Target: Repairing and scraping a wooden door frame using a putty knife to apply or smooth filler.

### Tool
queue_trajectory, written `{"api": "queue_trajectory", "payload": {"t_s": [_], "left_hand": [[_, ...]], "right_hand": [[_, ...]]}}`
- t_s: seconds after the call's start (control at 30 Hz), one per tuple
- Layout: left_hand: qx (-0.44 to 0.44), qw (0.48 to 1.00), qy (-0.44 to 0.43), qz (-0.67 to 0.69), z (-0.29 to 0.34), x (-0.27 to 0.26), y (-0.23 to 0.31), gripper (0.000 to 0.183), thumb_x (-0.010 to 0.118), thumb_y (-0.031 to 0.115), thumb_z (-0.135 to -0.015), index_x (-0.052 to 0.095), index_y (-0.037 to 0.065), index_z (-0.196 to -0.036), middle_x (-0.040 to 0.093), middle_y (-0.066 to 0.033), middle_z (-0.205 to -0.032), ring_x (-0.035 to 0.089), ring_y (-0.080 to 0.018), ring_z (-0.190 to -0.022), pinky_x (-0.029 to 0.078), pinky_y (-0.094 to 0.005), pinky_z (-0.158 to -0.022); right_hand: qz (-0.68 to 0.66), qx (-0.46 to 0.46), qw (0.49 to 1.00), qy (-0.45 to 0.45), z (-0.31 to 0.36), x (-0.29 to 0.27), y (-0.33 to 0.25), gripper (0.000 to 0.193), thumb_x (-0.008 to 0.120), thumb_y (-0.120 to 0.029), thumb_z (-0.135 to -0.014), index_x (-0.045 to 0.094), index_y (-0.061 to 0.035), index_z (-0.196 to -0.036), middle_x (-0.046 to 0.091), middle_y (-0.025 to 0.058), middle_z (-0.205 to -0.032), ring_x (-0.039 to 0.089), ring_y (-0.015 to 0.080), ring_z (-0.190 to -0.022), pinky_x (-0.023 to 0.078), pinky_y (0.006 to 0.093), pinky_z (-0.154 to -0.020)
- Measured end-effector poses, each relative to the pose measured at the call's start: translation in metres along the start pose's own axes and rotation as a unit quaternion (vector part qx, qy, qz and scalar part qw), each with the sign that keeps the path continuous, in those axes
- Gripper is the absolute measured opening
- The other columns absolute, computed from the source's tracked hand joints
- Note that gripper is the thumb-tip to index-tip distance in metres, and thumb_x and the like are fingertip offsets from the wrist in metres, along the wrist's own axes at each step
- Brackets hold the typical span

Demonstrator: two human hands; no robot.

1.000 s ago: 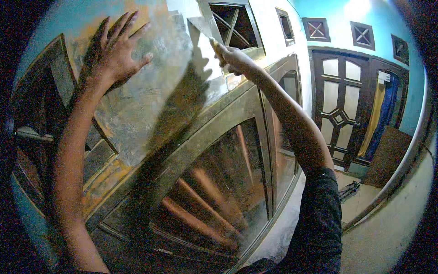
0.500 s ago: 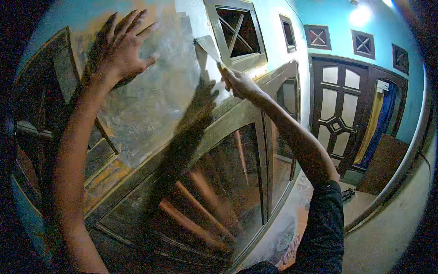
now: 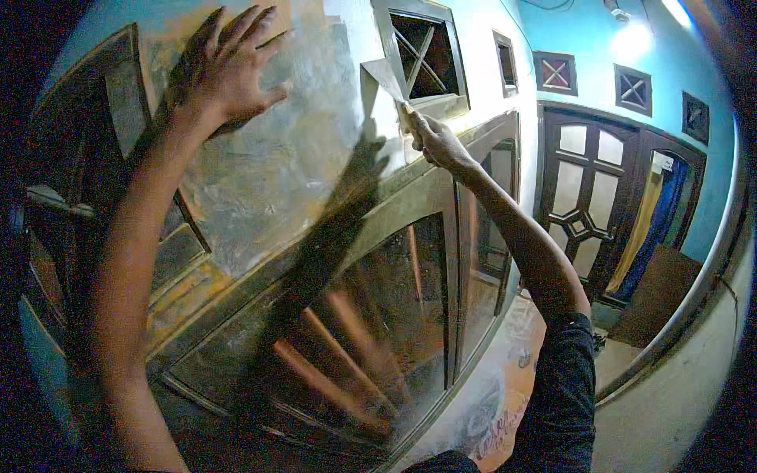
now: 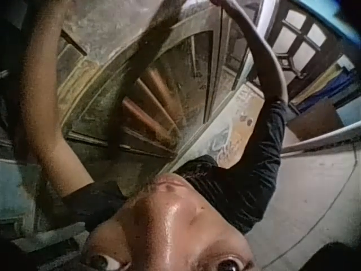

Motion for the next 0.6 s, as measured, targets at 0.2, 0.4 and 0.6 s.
{"api": "queue_trajectory", "payload": {"t_s": [0.2,0.4,0.6], "left_hand": [[-0.022,0.998,-0.045,-0.047,0.0,0.013,0.001,0.089,0.06,0.065,-0.074,0.04,0.014,-0.144,0.022,-0.0138,-0.155,0.011,-0.0297,-0.145,-0.002,-0.0555,-0.118],[-0.016,0.998,-0.044,-0.04,-0.006,0.01,0.003,0.087,0.062,0.064,-0.074,0.041,0.015,-0.143,0.024,-0.014,-0.155,0.012,-0.0295,-0.145,-0.001,-0.0545,-0.118],[-0.048,0.994,-0.064,-0.071,0.003,-0.001,0.002,0.088,0.06,0.066,-0.074,0.041,0.016,-0.143,0.025,-0.0152,-0.154,0.013,-0.0305,-0.145,-0.001,-0.0539,-0.118]], "right_hand": [[-0.04,-0.011,0.999,0.004,-0.04,-0.001,-0.047,0.055,0.039,-0.057,-0.097,0.058,-0.0052,-0.103,0.051,0.0007,-0.067,0.039,0.0066,-0.043,0.031,0.0243,-0.039],[-0.014,-0.092,0.995,0.042,-0.081,-0.026,-0.09,0.058,0.04,-0.061,-0.094,0.06,-0.0071,-0.104,0.052,0.0013,-0.074,0.041,0.0069,-0.052,0.034,0.0263,-0.046],[-0.039,-0.021,0.999,0.027,-0.049,-0.015,-0.038,0.055,0.045,-0.063,-0.093,0.056,-0.0085,-0.096,0.04,-0.005,-0.062,0.029,0.0053,-0.041,0.022,0.0241,-0.038]]}}
Point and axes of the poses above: each hand's wrist, its own z-axis away from the middle knuckle, its own x-axis out of the palm, y = z × x, the point moved 5 cm from there along -z, towards the middle knuckle
